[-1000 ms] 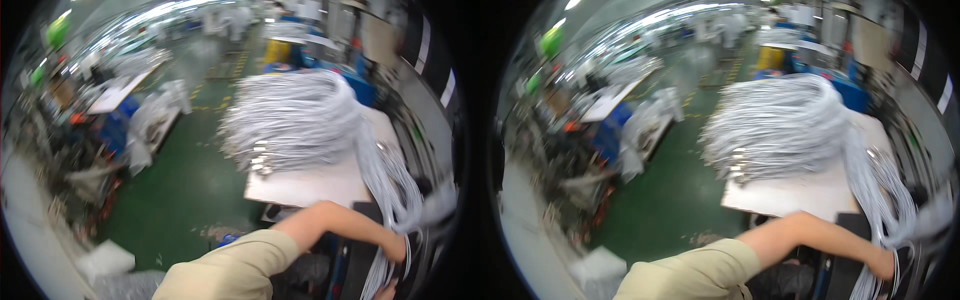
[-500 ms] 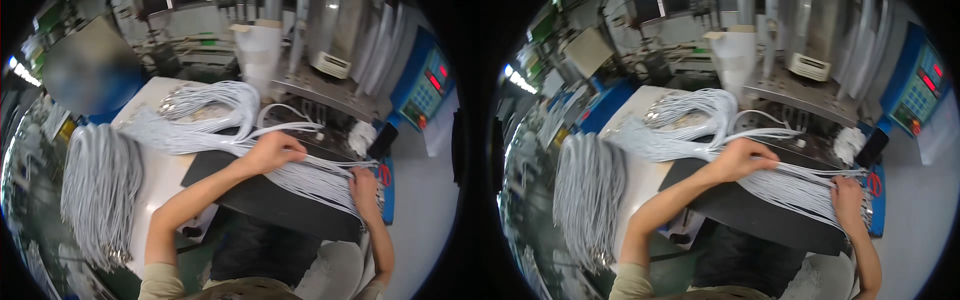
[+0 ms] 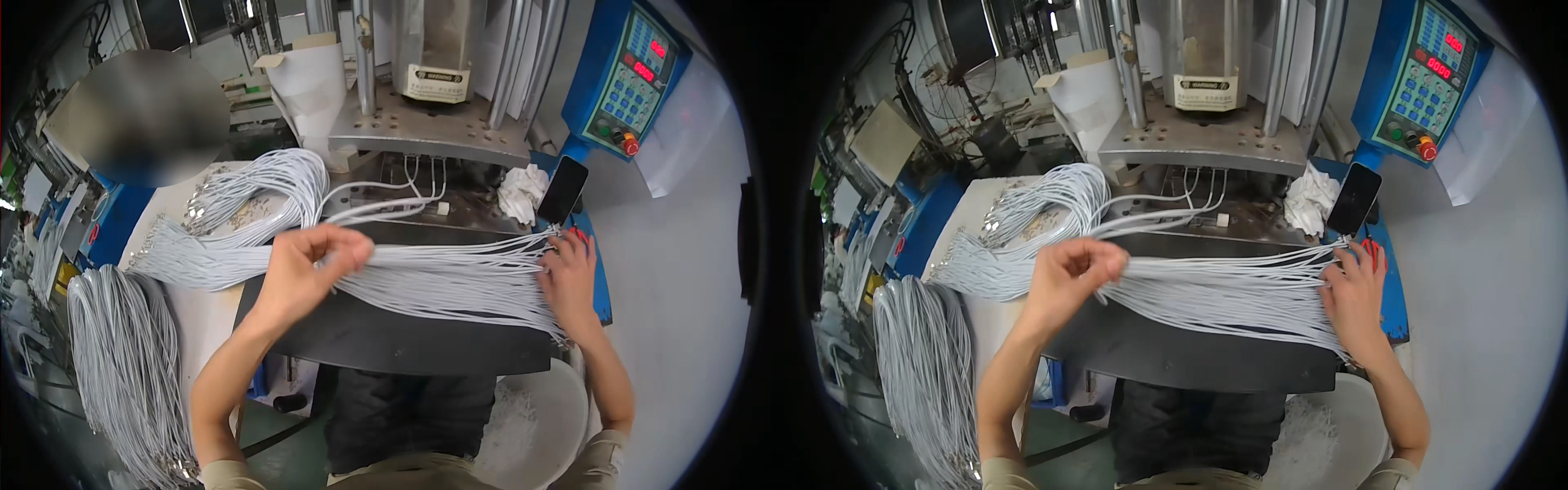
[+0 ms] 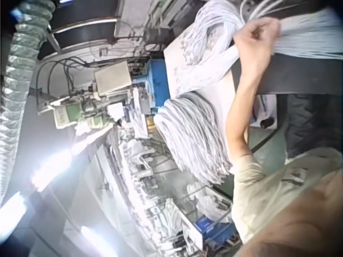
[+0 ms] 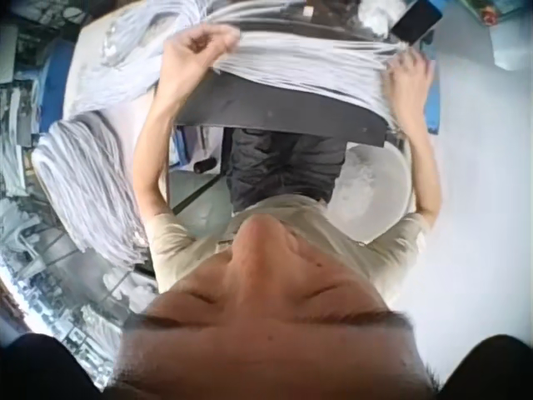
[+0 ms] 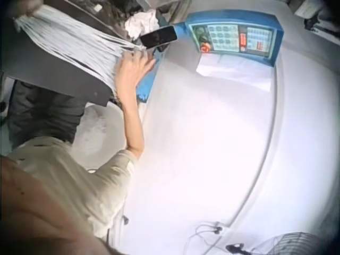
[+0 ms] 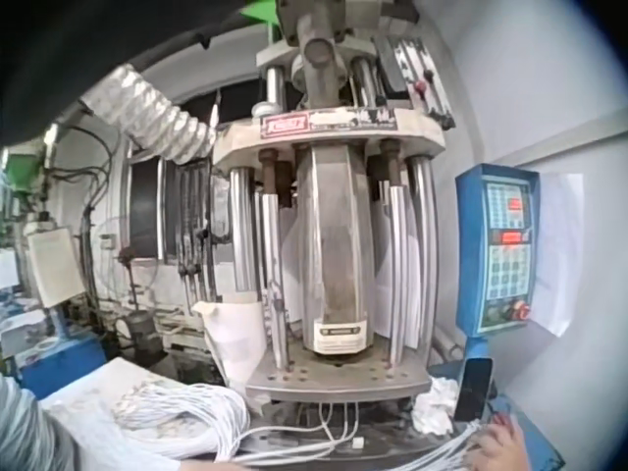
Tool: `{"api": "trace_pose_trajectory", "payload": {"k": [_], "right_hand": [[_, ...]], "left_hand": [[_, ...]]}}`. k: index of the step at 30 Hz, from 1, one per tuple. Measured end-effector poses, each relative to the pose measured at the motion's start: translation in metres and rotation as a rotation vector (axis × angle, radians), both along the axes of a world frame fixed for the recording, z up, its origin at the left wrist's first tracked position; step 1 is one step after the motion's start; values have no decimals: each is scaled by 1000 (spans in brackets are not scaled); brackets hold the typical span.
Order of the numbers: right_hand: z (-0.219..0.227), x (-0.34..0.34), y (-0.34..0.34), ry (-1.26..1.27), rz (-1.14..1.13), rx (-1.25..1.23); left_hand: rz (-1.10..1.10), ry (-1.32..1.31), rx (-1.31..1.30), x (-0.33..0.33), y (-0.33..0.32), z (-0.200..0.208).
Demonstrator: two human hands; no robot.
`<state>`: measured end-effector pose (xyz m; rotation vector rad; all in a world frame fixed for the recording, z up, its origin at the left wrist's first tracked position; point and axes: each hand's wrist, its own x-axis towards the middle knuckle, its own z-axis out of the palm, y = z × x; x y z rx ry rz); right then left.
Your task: The person repeatedly fits cable ends into a metal fixture by hand, places the fixture into a machine press, removes the fixture, releases the cables, and arranges them on the table.
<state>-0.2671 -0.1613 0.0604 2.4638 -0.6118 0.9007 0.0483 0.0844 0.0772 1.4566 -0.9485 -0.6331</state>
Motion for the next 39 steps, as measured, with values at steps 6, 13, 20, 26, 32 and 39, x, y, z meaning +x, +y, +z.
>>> {"api": "trace_pose_trajectory", "payload": {"k": [6, 13, 20, 26, 32, 39], "right_hand": [[2, 5, -3, 179, -69, 533], [7, 46, 78, 303, 524, 496], [-1, 101, -12, 179, 245, 1115], [-67, 172, -58, 136, 261, 851], [-48, 132, 1, 194, 272, 335], [3, 66, 27, 99, 100, 1967]], "left_hand": [[-586, -191, 224, -93, -5, -2], [-792, 842, 395, -99, -15, -70], [-497, 765, 222, -84, 14, -45], [-360, 835, 154, -23, -6, -69], [-272, 688, 140, -64, 1, -83], [-183, 671, 132, -68, 0, -78]]}}
